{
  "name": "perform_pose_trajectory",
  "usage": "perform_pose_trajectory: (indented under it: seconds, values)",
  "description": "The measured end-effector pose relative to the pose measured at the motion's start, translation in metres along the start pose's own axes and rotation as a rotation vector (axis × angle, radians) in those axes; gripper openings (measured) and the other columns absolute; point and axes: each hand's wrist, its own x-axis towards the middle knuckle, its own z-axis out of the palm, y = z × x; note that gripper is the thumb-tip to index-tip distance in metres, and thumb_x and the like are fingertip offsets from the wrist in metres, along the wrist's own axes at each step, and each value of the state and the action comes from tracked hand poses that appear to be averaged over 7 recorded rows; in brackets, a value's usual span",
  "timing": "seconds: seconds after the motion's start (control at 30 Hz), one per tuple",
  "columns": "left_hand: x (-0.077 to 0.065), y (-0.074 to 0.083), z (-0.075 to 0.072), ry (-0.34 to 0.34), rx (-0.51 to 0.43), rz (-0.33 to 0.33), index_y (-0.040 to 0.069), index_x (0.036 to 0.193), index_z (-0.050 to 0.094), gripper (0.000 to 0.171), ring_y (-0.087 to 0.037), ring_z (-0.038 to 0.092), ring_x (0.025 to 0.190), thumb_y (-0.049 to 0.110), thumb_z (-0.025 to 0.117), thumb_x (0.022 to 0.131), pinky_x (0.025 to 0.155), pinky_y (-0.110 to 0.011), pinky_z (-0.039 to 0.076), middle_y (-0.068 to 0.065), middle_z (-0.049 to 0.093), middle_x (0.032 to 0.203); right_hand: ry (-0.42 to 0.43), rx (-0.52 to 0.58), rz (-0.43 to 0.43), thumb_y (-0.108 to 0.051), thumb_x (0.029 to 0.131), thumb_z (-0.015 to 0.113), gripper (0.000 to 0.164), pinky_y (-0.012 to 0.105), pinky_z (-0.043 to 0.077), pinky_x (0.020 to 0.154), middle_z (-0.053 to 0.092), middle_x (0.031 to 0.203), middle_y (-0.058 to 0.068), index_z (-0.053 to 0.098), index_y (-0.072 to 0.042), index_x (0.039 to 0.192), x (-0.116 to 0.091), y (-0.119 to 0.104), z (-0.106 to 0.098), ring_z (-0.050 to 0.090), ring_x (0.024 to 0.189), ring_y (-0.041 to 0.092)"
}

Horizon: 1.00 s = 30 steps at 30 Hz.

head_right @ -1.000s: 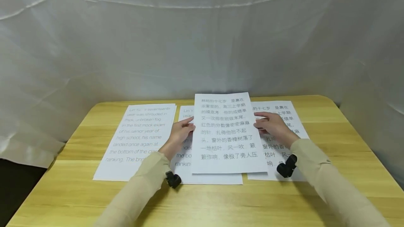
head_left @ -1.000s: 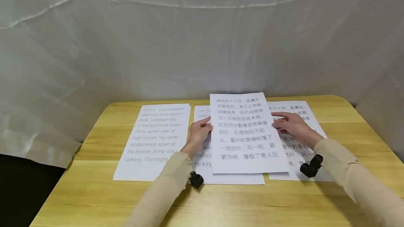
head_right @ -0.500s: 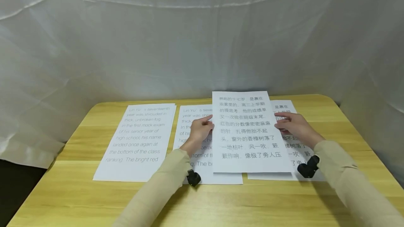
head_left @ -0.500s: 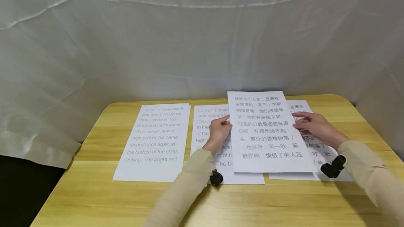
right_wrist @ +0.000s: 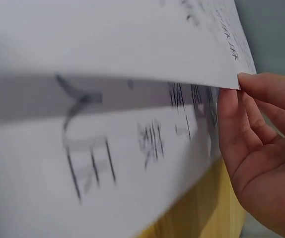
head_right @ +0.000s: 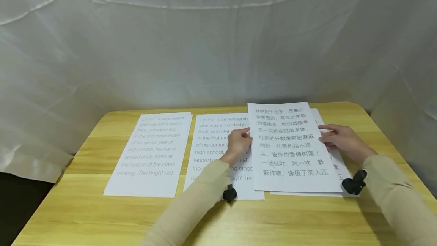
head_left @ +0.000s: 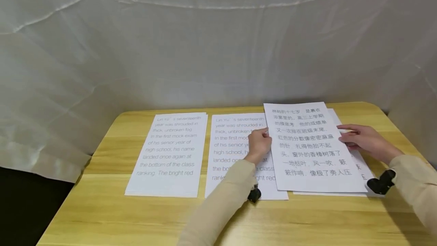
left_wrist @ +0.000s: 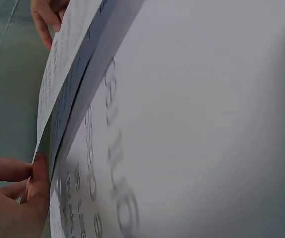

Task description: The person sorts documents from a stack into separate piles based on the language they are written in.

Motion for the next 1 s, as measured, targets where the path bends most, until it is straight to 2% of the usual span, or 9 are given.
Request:
perform_pose_trajectory:
  seconds: [0.2, 0.4, 0.5, 0.57, 0.6, 0.7, 0.83, 0.9, 1.0]
  values:
    - [-0.003, 0.008, 0.019, 0.003, -0.005, 0.020, -0.002, 0.118, 0.067, 0.038, -0.005, 0.044, 0.056, -0.008, 0.063, 0.081, 0.049, -0.016, 0.038, 0.000, 0.055, 0.065, 0.013, 0.024, 0.006, -0.028, 0.097, 0.060, 0.072, 0.025, 0.054, 0.076, 0.052, 0.128, 0.024, 0.025, 0.008, 0.148, -0.005, 0.014, -0.015, 0.061, 0.089, 0.008]
    - [-0.008, 0.013, 0.026, -0.015, -0.013, 0.005, -0.002, 0.117, 0.068, 0.037, -0.004, 0.042, 0.050, -0.008, 0.063, 0.081, 0.045, -0.016, 0.034, 0.002, 0.052, 0.060, 0.016, 0.084, -0.013, -0.026, 0.095, 0.063, 0.075, 0.028, 0.055, 0.075, 0.063, 0.109, 0.000, 0.023, 0.012, 0.146, -0.007, 0.026, -0.022, 0.064, 0.086, 0.007]
    - [-0.009, 0.013, 0.028, -0.026, -0.024, 0.004, -0.002, 0.104, 0.072, 0.026, -0.004, 0.038, 0.046, -0.008, 0.061, 0.081, 0.042, -0.016, 0.031, 0.003, 0.045, 0.055, 0.032, 0.081, -0.010, -0.028, 0.094, 0.065, 0.078, 0.028, 0.056, 0.073, 0.063, 0.103, -0.007, 0.024, 0.011, 0.147, -0.009, 0.032, -0.020, 0.064, 0.084, 0.008]
    - [-0.009, 0.012, 0.030, -0.033, -0.013, 0.009, -0.004, 0.084, 0.069, 0.011, -0.005, 0.035, 0.043, -0.009, 0.061, 0.081, 0.039, -0.017, 0.028, 0.003, 0.040, 0.051, 0.044, 0.075, -0.004, -0.030, 0.093, 0.065, 0.079, 0.028, 0.056, 0.072, 0.063, 0.102, -0.008, 0.024, 0.011, 0.147, -0.010, 0.034, -0.020, 0.064, 0.083, 0.009]
    - [-0.009, 0.012, 0.032, -0.034, -0.004, 0.012, -0.002, 0.073, 0.064, 0.011, -0.005, 0.033, 0.042, -0.009, 0.060, 0.081, 0.038, -0.017, 0.027, 0.004, 0.037, 0.050, 0.049, 0.077, 0.000, -0.031, 0.093, 0.065, 0.079, 0.028, 0.056, 0.072, 0.063, 0.102, -0.008, 0.024, 0.010, 0.147, -0.010, 0.035, -0.020, 0.064, 0.083, 0.009]
    - [-0.008, 0.011, 0.035, -0.034, 0.031, 0.026, 0.007, 0.055, 0.042, 0.035, -0.006, 0.029, 0.039, -0.010, 0.060, 0.080, 0.037, -0.017, 0.023, 0.004, 0.031, 0.047, 0.064, 0.075, 0.002, -0.031, 0.095, 0.062, 0.078, 0.028, 0.056, 0.072, 0.063, 0.104, -0.005, 0.023, 0.010, 0.148, -0.010, 0.037, -0.020, 0.065, 0.083, 0.009]
    - [-0.008, 0.011, 0.039, -0.030, 0.029, 0.038, 0.012, 0.052, 0.035, 0.043, -0.006, 0.030, 0.041, -0.010, 0.061, 0.079, 0.038, -0.017, 0.024, 0.005, 0.031, 0.048, 0.085, 0.077, 0.009, -0.034, 0.095, 0.062, 0.079, 0.028, 0.056, 0.072, 0.064, 0.104, -0.003, 0.023, 0.010, 0.148, -0.010, 0.037, -0.022, 0.066, 0.083, 0.008]
    - [-0.007, 0.012, 0.038, -0.029, 0.022, 0.037, 0.010, 0.053, 0.038, 0.040, -0.006, 0.032, 0.042, -0.009, 0.062, 0.079, 0.040, -0.017, 0.025, 0.005, 0.034, 0.049, 0.094, 0.065, 0.015, -0.037, 0.094, 0.062, 0.081, 0.028, 0.056, 0.071, 0.065, 0.106, -0.001, 0.024, 0.010, 0.147, -0.010, 0.037, -0.022, 0.066, 0.083, 0.008]
    - [-0.007, 0.013, 0.035, -0.035, 0.016, 0.018, 0.006, 0.060, 0.052, 0.027, -0.006, 0.037, 0.048, -0.008, 0.063, 0.080, 0.043, -0.017, 0.030, 0.004, 0.041, 0.056, 0.099, 0.045, 0.020, -0.039, 0.094, 0.061, 0.080, 0.027, 0.056, 0.071, 0.064, 0.110, 0.005, 0.025, 0.010, 0.147, -0.010, 0.036, -0.023, 0.065, 0.083, 0.007]
